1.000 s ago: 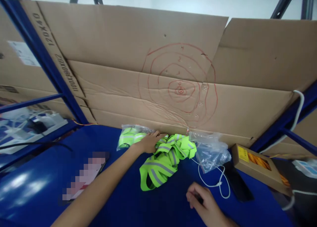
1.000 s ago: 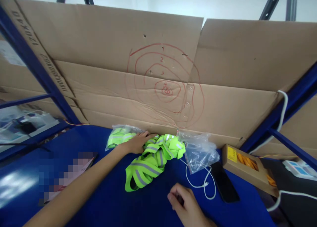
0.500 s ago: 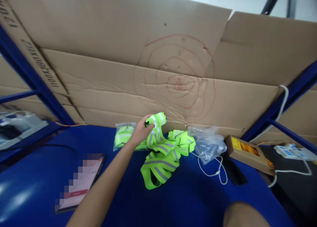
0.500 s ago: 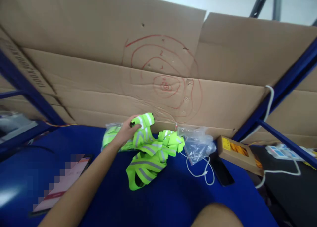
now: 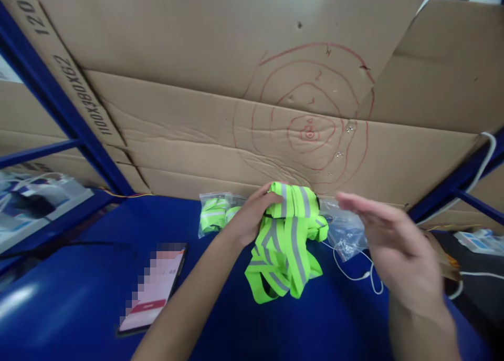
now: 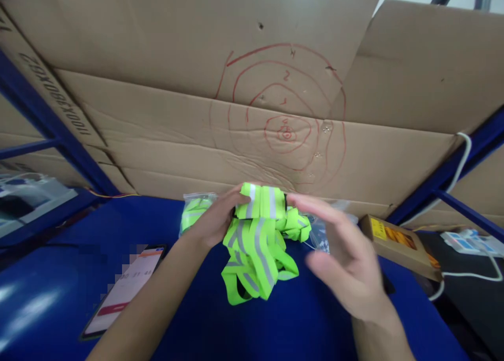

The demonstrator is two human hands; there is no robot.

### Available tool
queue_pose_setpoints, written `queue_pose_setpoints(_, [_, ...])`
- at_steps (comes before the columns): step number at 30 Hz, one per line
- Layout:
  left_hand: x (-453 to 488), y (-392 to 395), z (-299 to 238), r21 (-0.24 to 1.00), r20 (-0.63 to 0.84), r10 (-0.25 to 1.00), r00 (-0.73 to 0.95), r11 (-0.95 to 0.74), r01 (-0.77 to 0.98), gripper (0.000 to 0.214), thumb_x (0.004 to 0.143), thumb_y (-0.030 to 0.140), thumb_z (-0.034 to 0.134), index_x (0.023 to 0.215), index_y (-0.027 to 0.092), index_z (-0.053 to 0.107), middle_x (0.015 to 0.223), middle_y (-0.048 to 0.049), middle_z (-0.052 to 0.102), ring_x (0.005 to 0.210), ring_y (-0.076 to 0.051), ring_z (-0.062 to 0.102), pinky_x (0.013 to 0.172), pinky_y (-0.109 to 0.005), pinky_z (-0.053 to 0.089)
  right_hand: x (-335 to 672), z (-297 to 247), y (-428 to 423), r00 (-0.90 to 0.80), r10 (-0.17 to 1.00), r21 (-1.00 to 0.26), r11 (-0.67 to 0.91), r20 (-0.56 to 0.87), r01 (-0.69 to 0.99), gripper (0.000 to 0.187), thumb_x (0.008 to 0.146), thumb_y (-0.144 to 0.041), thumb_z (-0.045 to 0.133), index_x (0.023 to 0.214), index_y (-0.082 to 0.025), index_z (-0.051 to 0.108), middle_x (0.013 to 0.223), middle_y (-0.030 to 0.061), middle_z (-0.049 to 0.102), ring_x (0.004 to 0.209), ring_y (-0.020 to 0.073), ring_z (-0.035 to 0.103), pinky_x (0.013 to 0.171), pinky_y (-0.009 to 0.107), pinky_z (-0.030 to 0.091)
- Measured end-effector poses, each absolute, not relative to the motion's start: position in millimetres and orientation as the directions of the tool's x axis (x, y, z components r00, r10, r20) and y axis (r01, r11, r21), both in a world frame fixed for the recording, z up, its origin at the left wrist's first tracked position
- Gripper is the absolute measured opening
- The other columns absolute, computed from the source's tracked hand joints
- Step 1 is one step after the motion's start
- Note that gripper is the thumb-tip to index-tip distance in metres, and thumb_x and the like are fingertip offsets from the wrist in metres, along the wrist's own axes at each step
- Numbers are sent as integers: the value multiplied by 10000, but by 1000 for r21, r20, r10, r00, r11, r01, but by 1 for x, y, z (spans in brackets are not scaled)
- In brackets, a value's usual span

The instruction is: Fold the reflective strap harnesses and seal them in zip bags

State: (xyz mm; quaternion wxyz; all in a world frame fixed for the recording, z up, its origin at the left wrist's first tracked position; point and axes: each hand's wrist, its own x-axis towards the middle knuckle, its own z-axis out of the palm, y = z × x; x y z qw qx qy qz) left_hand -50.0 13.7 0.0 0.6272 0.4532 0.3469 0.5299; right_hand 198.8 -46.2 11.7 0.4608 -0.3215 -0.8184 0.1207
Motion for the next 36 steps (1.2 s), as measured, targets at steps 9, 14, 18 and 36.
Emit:
queue_pose_setpoints(9, [-39, -4, -1, 945, -73, 949, 307, 165, -284, 329, 711, 260, 787, 1038, 232, 772, 890, -1, 760, 897, -229, 704, 749, -279, 525, 167, 0, -14, -580, 581, -344, 811, 571, 474, 538, 991, -427, 667, 1495, -329, 505, 1565, 66, 511, 1443, 255, 503, 1203, 450, 445])
queue_pose_setpoints(14, [-36, 1, -4, 986, -8, 965, 261, 51, -160, 345, 755, 278, 745, 1097, 245, 777, 1107, -12, 776, 1159, -272, 655, 1011, -347, 479, 170, -7, -7, -625, 621, -430, 782, 473, 451, 795, 909, -498, 753, 1594, -329, 387, 1649, 77, 405, 1519, 289, 407, 1231, 496, 416])
queue_pose_setpoints(18, [-38, 0, -5, 993, 73, 938, 339, -37, -112, 358, 870, 421, 707, 1184, 255, 749, 1228, -47, 755, 1263, -292, 623, 1119, -403, 438, 175, -5, -1, -621, 592, -497, 795, 513, 347, 614, 951, -417, 722, 1517, -325, 502, 1577, 72, 511, 1455, 282, 497, 1203, 490, 448])
queue_pose_setpoints(36, [-50, -11, 8, 656, 485, 593, 642, -733, 182, 732, 810, 288, 842, 1492, 309, 576, 1571, -69, 525, 1475, -315, 479, 1221, -401, 389, 177, -25, 19, -419, 897, -989, -145, -144, 29, 283, 740, -417, 882, 920, -211, 808, 921, 67, 820, 829, 277, 789, 741, 379, 644])
